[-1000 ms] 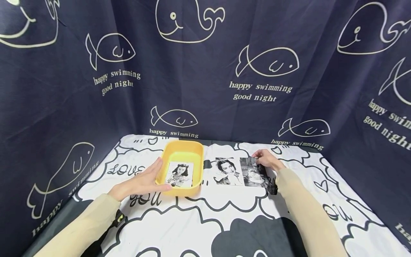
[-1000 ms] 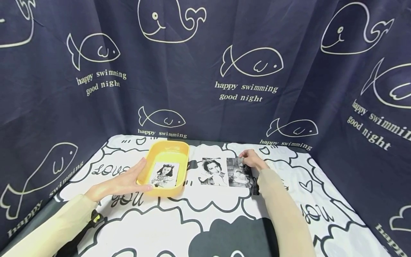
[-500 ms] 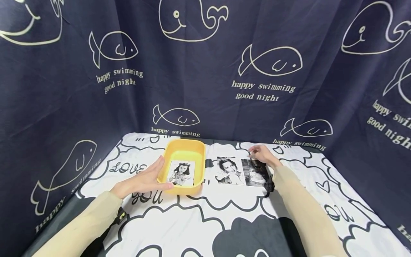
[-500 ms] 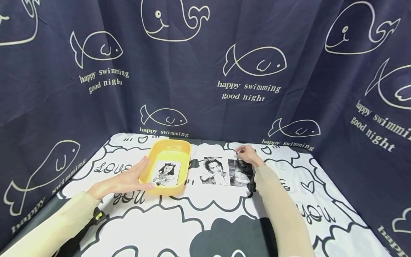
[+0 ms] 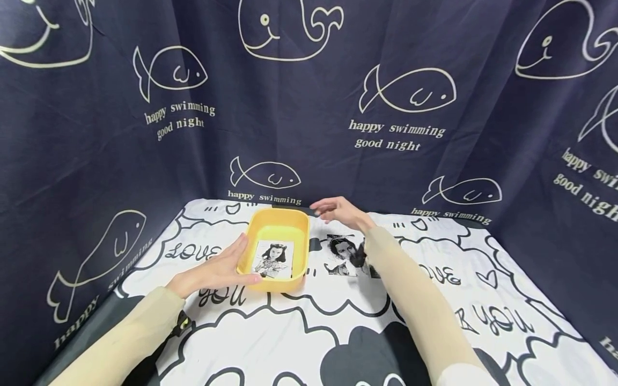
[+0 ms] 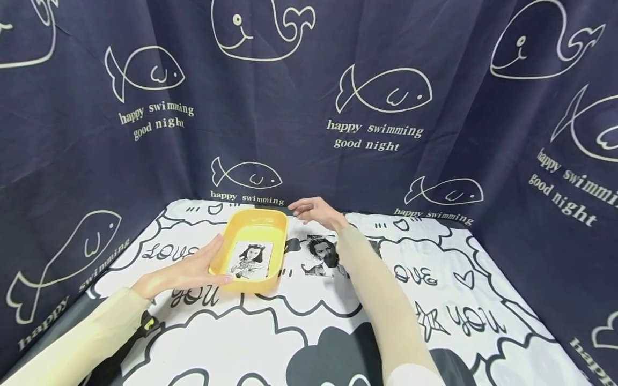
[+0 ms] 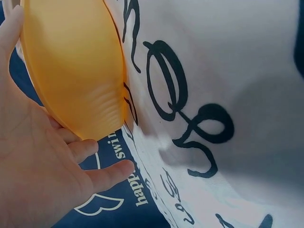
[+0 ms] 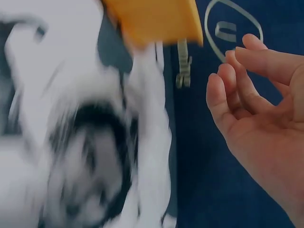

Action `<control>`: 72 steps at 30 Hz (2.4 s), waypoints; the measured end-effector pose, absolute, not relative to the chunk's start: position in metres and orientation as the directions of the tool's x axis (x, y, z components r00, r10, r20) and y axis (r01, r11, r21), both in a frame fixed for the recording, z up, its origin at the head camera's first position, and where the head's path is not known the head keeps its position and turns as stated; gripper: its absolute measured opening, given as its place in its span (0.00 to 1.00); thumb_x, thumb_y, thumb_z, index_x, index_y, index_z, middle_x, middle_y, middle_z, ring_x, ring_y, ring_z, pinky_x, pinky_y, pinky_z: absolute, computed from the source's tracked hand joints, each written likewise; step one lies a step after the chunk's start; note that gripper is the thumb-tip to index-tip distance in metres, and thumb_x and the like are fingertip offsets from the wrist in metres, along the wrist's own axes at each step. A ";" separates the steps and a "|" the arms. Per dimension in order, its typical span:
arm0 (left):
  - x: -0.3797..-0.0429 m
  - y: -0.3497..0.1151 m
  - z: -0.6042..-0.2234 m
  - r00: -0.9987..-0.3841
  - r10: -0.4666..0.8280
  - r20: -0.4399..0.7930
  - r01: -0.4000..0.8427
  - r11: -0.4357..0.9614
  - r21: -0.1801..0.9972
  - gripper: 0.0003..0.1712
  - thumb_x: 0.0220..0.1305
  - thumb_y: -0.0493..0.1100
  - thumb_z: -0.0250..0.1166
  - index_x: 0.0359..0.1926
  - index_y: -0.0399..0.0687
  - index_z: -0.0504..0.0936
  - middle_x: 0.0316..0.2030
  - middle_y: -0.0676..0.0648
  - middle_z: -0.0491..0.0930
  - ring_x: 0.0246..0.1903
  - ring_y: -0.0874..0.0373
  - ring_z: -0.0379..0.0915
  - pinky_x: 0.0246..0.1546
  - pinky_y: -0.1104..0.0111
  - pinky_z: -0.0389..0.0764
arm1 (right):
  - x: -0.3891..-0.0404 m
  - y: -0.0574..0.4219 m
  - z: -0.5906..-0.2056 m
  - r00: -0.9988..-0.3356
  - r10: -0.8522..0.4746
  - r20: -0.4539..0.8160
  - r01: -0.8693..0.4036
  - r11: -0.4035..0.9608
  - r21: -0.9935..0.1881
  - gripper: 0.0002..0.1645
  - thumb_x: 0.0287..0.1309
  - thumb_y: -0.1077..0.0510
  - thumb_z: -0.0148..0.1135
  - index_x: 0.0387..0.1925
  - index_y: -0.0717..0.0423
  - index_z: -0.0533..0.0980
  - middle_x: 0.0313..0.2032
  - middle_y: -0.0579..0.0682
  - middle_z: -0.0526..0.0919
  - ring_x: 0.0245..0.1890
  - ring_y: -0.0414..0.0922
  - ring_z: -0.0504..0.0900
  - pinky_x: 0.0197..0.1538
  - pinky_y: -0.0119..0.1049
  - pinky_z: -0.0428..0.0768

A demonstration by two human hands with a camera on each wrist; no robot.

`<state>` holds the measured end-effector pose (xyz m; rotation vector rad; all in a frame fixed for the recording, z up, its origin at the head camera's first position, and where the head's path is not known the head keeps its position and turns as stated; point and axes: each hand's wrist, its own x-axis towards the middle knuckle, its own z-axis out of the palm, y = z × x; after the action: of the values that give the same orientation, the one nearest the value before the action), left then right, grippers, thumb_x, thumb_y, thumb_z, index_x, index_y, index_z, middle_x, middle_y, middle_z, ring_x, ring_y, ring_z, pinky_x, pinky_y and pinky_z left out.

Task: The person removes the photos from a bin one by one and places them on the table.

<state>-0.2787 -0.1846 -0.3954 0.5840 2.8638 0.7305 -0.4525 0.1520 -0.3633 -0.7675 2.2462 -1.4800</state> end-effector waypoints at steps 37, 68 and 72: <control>-0.281 -0.182 -0.398 -0.928 0.373 -0.002 0.335 0.835 0.437 0.68 0.53 0.76 0.60 0.75 0.35 0.40 0.77 0.38 0.35 0.76 0.42 0.36 0.73 0.45 0.50 | -0.447 0.039 -0.370 -0.641 -0.719 -0.270 -0.407 0.616 -0.674 0.22 0.47 0.78 0.61 0.46 0.65 0.83 0.22 0.48 0.76 0.17 0.44 0.65 0.28 0.39 0.66; -0.279 -0.183 -0.398 -0.937 0.349 -0.018 0.313 0.859 0.406 0.70 0.51 0.78 0.58 0.76 0.38 0.39 0.77 0.39 0.34 0.76 0.43 0.36 0.73 0.45 0.50 | -0.445 0.027 -0.381 -0.702 -0.648 -0.295 -0.548 0.757 -0.356 0.14 0.41 0.61 0.79 0.31 0.53 0.82 0.26 0.42 0.80 0.23 0.35 0.72 0.26 0.23 0.70; -0.279 -0.183 -0.398 -0.934 0.356 -0.015 0.319 0.853 0.413 0.68 0.52 0.77 0.58 0.75 0.37 0.40 0.77 0.39 0.35 0.76 0.43 0.36 0.73 0.45 0.50 | -0.440 0.028 -0.381 -0.721 -0.635 -0.278 -0.552 0.768 -0.323 0.14 0.42 0.60 0.78 0.32 0.53 0.81 0.25 0.40 0.76 0.23 0.35 0.71 0.25 0.23 0.68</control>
<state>-0.2790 -0.1830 -0.3976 0.5360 2.9362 0.6306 -0.4397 0.0281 -0.3815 -0.9060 2.5899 -0.3075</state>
